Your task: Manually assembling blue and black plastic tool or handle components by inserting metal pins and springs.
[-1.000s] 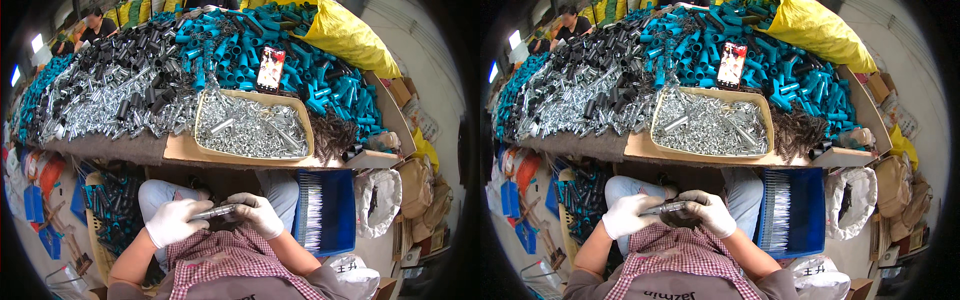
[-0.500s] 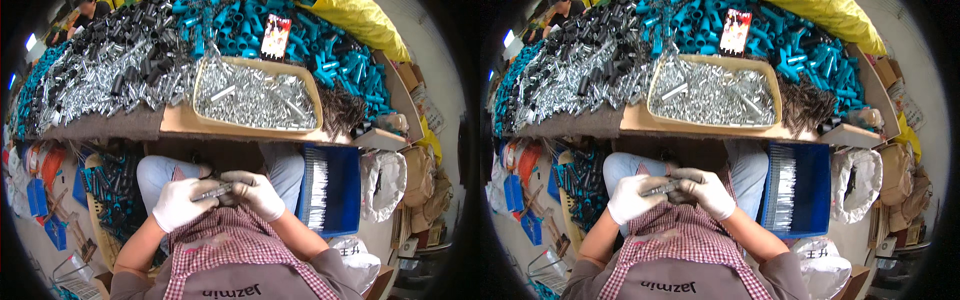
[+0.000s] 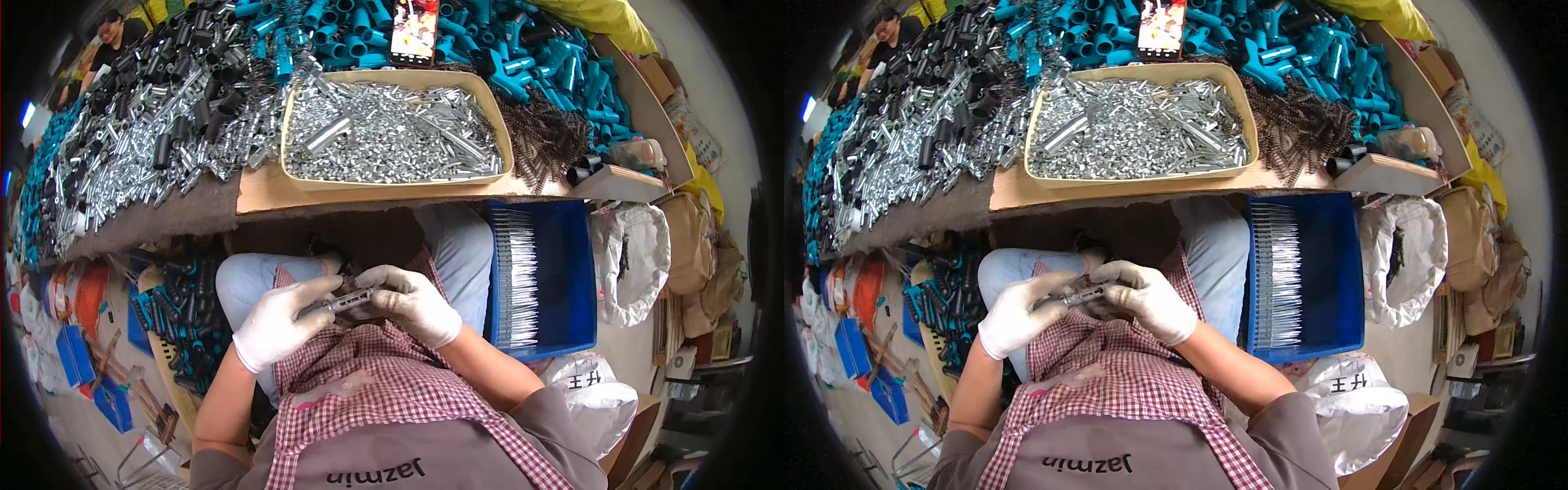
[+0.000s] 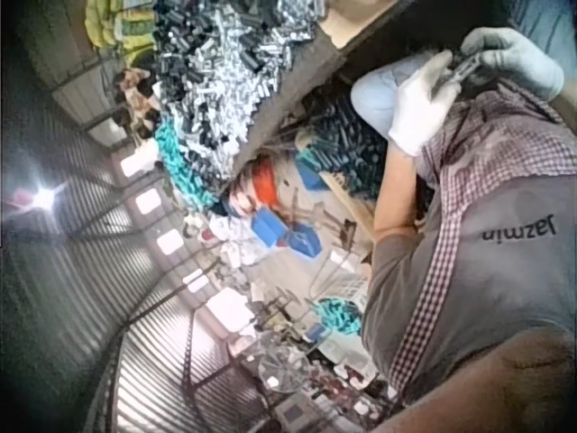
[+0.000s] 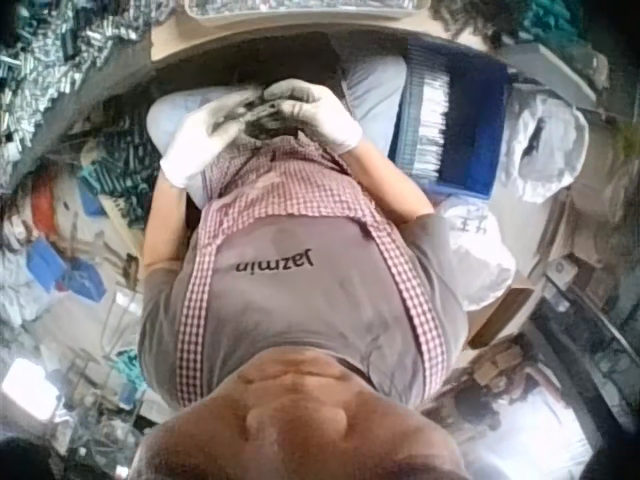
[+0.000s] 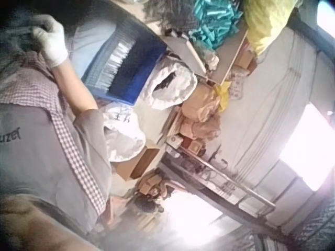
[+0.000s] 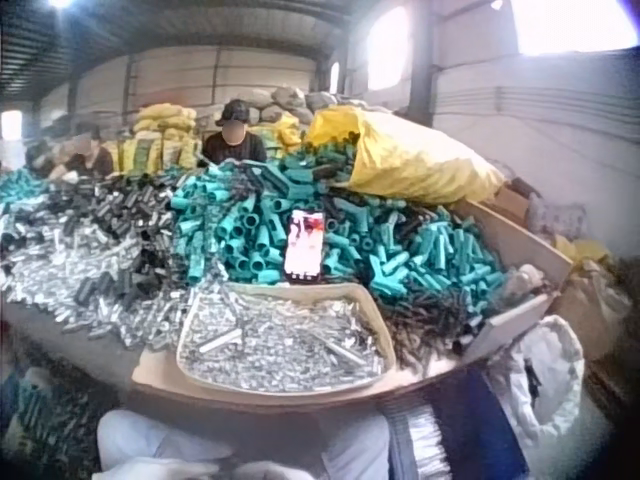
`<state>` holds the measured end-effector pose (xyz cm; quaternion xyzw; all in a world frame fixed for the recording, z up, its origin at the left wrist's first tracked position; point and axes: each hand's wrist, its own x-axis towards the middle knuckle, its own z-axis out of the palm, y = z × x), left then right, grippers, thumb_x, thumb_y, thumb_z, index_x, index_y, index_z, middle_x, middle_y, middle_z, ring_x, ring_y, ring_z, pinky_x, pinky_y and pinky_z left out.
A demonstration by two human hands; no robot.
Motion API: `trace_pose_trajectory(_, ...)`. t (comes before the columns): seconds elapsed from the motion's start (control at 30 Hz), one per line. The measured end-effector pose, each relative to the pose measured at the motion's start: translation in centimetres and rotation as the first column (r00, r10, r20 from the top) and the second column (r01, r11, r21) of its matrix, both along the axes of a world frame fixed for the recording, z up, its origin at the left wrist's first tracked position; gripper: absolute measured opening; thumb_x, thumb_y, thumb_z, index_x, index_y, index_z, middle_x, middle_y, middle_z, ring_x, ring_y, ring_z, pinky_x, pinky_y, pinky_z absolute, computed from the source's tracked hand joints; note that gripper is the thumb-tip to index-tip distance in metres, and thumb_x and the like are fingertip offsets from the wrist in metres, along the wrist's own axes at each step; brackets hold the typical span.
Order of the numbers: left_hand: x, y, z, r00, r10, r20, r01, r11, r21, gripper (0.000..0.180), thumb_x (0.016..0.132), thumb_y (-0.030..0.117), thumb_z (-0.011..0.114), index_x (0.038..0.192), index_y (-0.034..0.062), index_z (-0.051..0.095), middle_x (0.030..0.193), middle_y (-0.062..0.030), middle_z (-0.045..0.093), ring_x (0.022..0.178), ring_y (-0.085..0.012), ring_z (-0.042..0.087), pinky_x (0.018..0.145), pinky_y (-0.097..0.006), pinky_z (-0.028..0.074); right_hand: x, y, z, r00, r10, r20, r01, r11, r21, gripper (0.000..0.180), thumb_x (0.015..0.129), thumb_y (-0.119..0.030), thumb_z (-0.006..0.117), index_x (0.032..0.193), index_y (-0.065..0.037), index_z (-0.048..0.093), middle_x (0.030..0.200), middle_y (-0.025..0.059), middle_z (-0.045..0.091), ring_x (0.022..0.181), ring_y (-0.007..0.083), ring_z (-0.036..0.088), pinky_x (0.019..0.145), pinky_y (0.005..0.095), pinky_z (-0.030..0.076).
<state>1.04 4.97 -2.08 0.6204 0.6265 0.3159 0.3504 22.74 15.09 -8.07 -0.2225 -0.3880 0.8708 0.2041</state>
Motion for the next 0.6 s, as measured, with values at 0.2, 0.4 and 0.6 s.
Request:
trace_pose_trajectory(0.2,1.6,0.8,-0.4,0.970,-0.075,-0.233,0.078,0.997,0.004,0.035,0.076,0.018,0.078,0.109,0.0091,0.073,0.091,-0.0144,0.070,0.082,-0.0319,0.069,0.071,-0.039,0.054,0.5,-0.3,-1.2,0.983,-0.026,0.184,-0.066,0.877,0.475,0.039,0.093,-0.008,0.064,0.130,0.004,0.058,0.122,0.0123,0.065,0.110,0.0170,0.061,0.095,0.0308,0.050)
trace_pose_trajectory(0.4,4.3,0.9,-2.4,0.983,-0.047,-0.176,0.054,0.998,0.036,0.028,0.073,0.014,0.078,0.100,0.0074,0.074,0.081,-0.0142,0.069,0.071,-0.0307,0.068,0.065,-0.037,0.053,5.3,1.6,-0.7,0.871,-0.372,0.320,0.051,0.718,0.694,0.034,0.090,0.001,0.060,0.123,-0.001,0.065,0.116,0.0142,0.068,0.101,0.0204,0.068,0.090,0.0306,0.053)
trace_pose_trajectory(0.6,4.8,0.9,-3.6,0.984,0.180,0.010,-0.180,0.979,0.098,0.024,0.075,0.004,0.073,0.098,-0.0021,0.071,0.084,-0.0168,0.071,0.073,-0.0236,0.070,0.068,-0.033,0.054,18.8,9.8,-10.8,0.239,-0.915,0.325,0.000,0.335,0.942,0.018,0.083,-0.002,0.063,0.097,-0.008,0.073,0.096,0.0132,0.072,0.090,0.0310,0.070,0.078,0.0371,0.055)
